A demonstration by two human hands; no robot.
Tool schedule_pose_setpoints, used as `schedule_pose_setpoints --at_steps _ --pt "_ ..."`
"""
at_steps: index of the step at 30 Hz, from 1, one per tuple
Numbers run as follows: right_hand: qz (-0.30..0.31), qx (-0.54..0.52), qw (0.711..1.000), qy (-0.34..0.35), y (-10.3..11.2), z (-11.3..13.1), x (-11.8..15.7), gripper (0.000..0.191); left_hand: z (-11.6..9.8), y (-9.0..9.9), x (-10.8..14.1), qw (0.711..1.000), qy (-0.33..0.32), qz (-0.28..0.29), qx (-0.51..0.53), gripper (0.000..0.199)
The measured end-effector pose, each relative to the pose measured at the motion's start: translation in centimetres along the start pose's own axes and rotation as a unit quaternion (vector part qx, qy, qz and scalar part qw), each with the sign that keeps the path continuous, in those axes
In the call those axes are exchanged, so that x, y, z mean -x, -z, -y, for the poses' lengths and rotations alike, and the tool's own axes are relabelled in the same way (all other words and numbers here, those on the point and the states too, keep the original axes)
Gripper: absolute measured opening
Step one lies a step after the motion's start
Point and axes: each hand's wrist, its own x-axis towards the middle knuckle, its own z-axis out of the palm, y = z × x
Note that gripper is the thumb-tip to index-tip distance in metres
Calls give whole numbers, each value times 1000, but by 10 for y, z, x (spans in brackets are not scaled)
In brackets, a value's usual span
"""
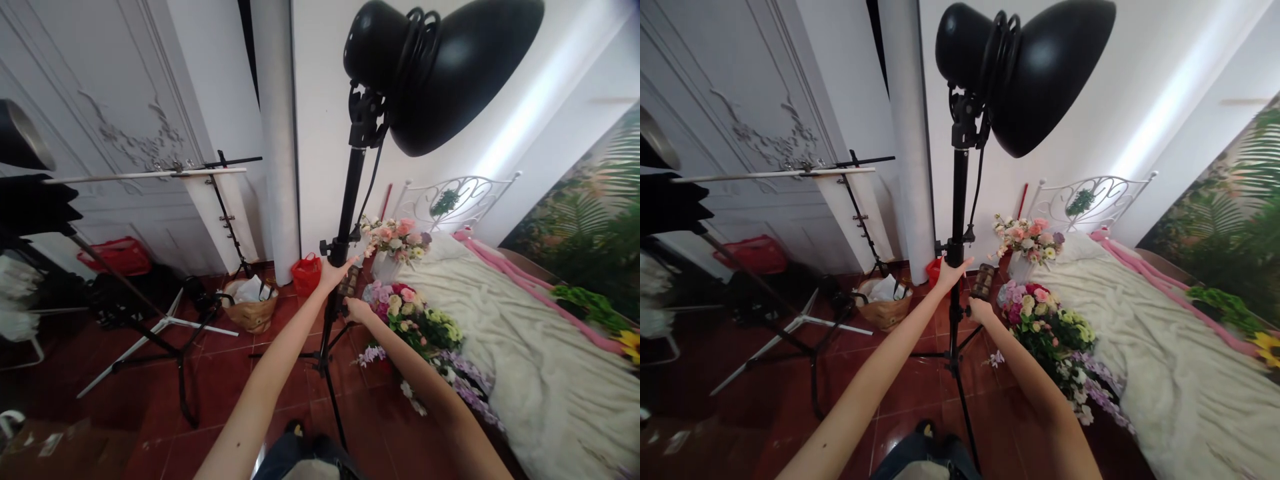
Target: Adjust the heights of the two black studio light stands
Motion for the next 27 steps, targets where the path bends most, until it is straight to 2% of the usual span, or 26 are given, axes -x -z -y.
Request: schedule_pose_setpoints --at_steps 4,12,16,20,21,23,27 --pt "12 24 1000 9 7 2 -14 60 -3 -1 -4 1000 12 -15 7 28" --pt "41 74 996 34 18 7 -30 56 3 0 -9 999 4 -48 0 15" --pt "-5 77 996 41 11 11 -19 54 3 0 -12 999 0 -41 -16 14" --pt "-51 69 996 40 -7 17 -2 20 2 -1 -15 998 -25 -51 -41 17" --pt "-55 68 996 35 -10 18 0 17 1 -2 -16 997 -31 -52 -40 17" --pt "-66 60 996 21 -11 18 1 24 1 -3 -18 998 -32 -49 -35 16" --pt "-54 38 998 0 0 9 -10 65 0 -3 -21 998 -10 -51 -41 14"
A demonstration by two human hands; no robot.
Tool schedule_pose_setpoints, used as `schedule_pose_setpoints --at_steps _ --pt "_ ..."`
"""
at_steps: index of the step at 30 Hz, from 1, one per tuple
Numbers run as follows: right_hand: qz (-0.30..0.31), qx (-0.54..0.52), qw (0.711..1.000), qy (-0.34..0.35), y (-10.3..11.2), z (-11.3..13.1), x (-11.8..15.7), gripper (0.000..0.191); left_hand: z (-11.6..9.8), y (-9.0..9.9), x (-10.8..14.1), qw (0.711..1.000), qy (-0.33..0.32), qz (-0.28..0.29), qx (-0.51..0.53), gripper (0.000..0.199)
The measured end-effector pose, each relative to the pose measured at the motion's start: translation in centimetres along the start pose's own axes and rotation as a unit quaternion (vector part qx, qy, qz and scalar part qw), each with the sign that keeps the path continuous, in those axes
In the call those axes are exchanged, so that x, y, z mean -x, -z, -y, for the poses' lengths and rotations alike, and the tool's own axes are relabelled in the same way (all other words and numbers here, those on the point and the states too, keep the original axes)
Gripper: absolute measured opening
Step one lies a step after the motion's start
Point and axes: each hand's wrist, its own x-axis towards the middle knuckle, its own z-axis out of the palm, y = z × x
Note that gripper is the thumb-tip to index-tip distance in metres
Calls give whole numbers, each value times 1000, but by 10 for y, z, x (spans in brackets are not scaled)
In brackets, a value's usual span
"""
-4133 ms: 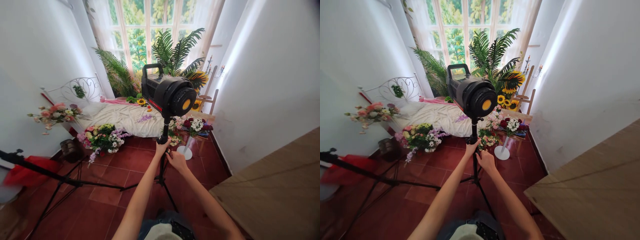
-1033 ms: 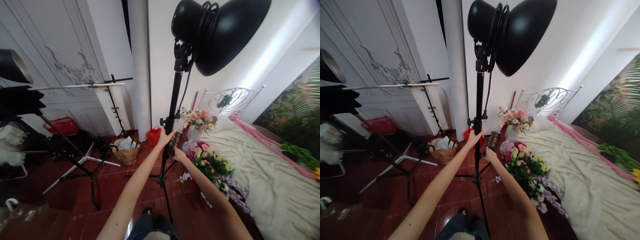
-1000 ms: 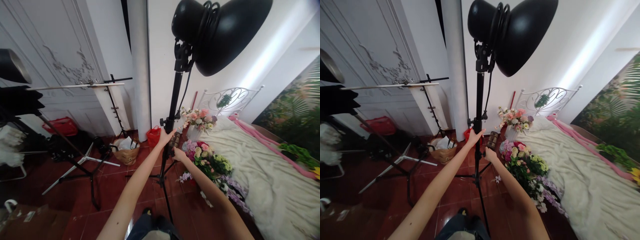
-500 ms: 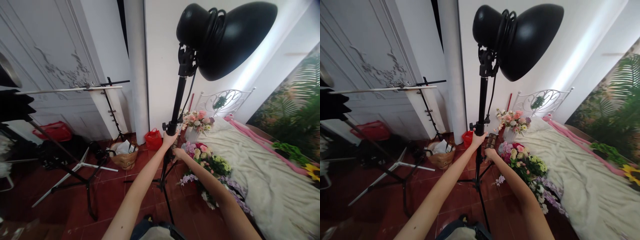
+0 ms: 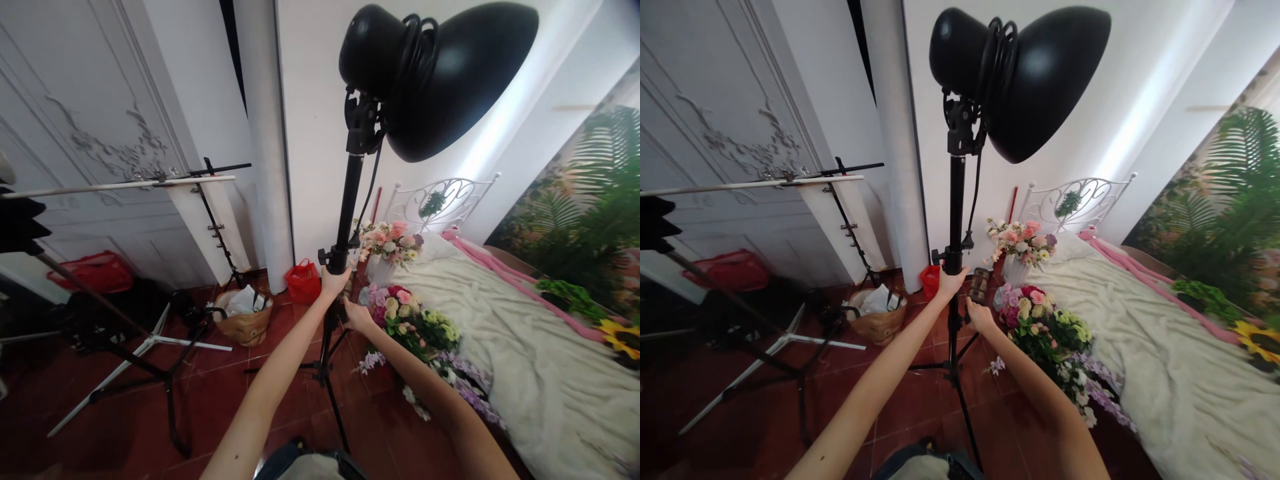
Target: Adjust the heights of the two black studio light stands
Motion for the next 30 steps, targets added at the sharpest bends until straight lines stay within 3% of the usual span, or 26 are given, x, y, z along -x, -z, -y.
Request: schedule_pose_setpoints --at_steps 2,5,8,14,20,26,30 --pt "30 1 1000 11 4 -5 -9 65 0 0 -1 1000 -3 4 -5 13" --pt "65 6 997 32 5 -10 -23 49 2 1 -3 1000 -17 15 -11 12" --pt "75 14 996 45 2 -12 -32 43 7 0 -5 1000 -11 13 -16 13" --pt "6 14 1000 24 -24 -7 -17 22 12 -2 -8 1000 0 4 -19 19" --pt "-131 -54 990 25 -58 -4 4 37 3 0 -7 1000 9 15 0 21" --pt "29 -8 999 -32 -35 -3 -20 27 -2 0 -7 1000 18 11 21 19" --pt "67 -1 997 -38 -22 1 -44 14 -2 1 -6 1000 7 20 12 17"
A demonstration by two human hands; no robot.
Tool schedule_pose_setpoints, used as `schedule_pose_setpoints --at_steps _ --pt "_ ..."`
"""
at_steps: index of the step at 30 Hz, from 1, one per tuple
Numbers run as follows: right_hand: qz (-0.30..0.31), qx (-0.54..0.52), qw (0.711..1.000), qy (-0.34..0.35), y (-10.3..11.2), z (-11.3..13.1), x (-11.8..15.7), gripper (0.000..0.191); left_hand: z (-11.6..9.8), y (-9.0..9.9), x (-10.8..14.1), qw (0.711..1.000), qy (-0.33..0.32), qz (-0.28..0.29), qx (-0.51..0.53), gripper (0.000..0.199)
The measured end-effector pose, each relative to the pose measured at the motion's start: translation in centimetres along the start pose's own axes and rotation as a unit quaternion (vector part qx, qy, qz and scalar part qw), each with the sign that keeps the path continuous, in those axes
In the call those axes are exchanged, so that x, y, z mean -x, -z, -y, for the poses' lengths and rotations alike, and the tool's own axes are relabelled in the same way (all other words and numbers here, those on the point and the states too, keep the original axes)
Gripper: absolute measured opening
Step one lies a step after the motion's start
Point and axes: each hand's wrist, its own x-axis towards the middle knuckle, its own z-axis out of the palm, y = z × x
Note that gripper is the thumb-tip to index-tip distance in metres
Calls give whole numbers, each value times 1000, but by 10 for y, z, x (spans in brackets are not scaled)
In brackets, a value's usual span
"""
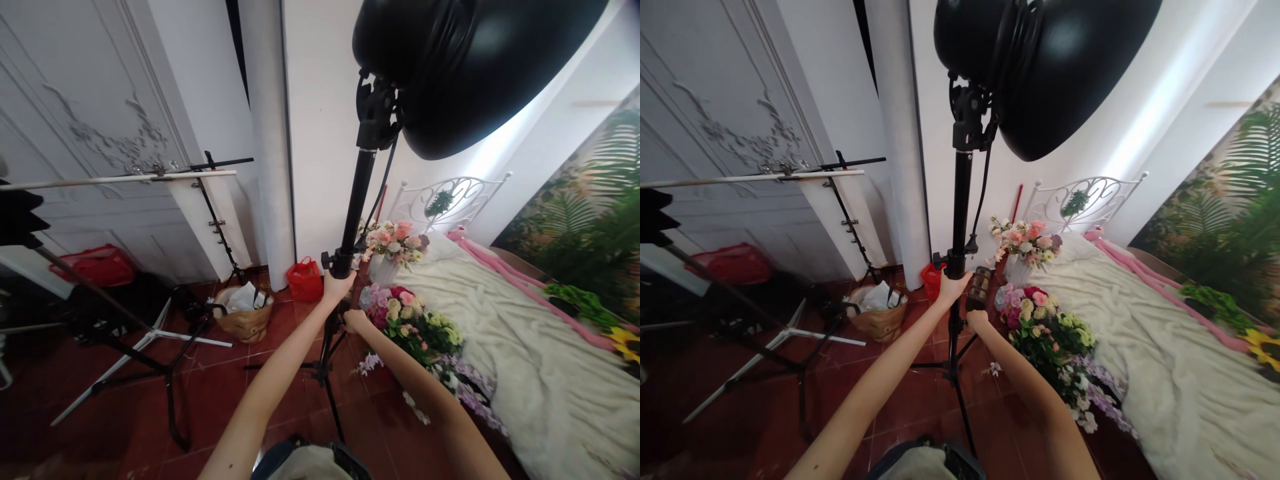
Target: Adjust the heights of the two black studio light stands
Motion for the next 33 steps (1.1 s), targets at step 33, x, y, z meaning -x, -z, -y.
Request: schedule_pose_setpoints --at_steps 33 --pt "36 -32 993 111 22 -26 -3 48 10 1 -3 1000 -21 7 -12 14"
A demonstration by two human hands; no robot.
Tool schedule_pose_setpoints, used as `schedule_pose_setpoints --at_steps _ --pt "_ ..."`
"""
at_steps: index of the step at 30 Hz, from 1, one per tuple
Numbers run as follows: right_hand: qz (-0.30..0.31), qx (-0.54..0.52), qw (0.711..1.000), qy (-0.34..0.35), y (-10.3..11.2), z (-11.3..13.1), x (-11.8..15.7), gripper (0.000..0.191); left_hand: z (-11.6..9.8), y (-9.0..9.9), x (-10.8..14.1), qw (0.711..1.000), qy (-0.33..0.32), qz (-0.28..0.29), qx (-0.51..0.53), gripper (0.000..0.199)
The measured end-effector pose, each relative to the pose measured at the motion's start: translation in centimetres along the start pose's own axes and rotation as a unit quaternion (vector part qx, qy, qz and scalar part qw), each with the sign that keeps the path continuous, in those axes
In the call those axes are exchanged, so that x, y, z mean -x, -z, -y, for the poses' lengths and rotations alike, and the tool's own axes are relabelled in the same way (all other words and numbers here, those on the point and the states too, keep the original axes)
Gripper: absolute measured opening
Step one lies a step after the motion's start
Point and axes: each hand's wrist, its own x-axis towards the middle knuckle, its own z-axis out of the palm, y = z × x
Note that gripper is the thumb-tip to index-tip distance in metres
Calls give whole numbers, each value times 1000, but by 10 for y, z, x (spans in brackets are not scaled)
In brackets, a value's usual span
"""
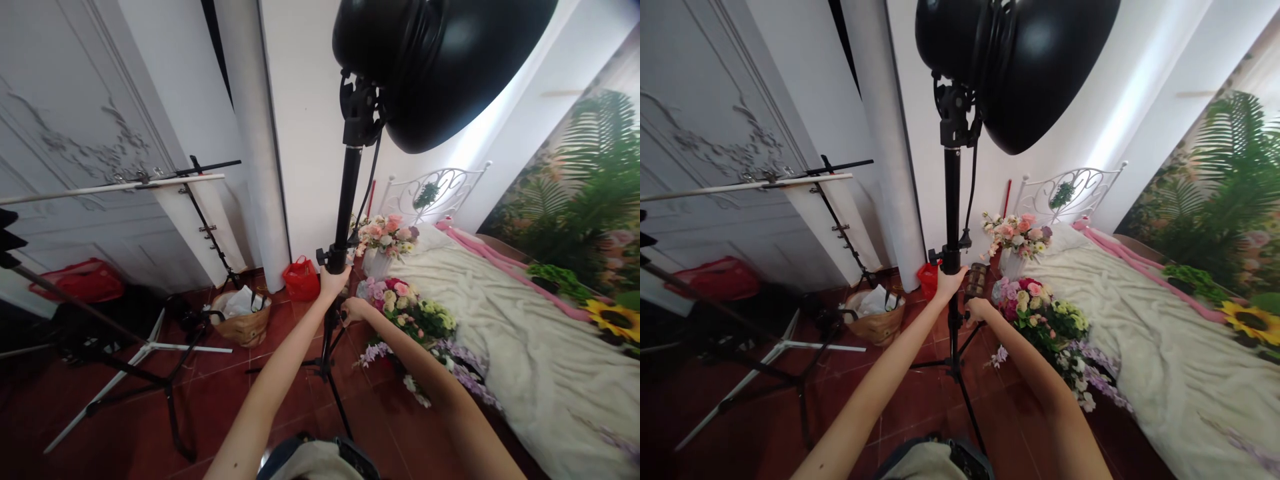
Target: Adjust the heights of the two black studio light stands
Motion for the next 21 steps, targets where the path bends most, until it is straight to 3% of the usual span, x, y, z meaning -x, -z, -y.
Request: schedule_pose_setpoints --at_steps 5,10,15,21 --pt "-165 14 986 -31 -41 16 24 25 4 -2 -2 1000 5 -15 11 11" --pt "-364 -36 930 23 -92 24 44 55 30 -4 10 998 51 -42 20 10" --pt "-355 -55 933 -1 -130 30 62 77 89 0 35 990 122 -68 -14 10" --pt "-316 -94 944 -27 -162 23 71 81 156 10 54 973 209 -50 -78 23"
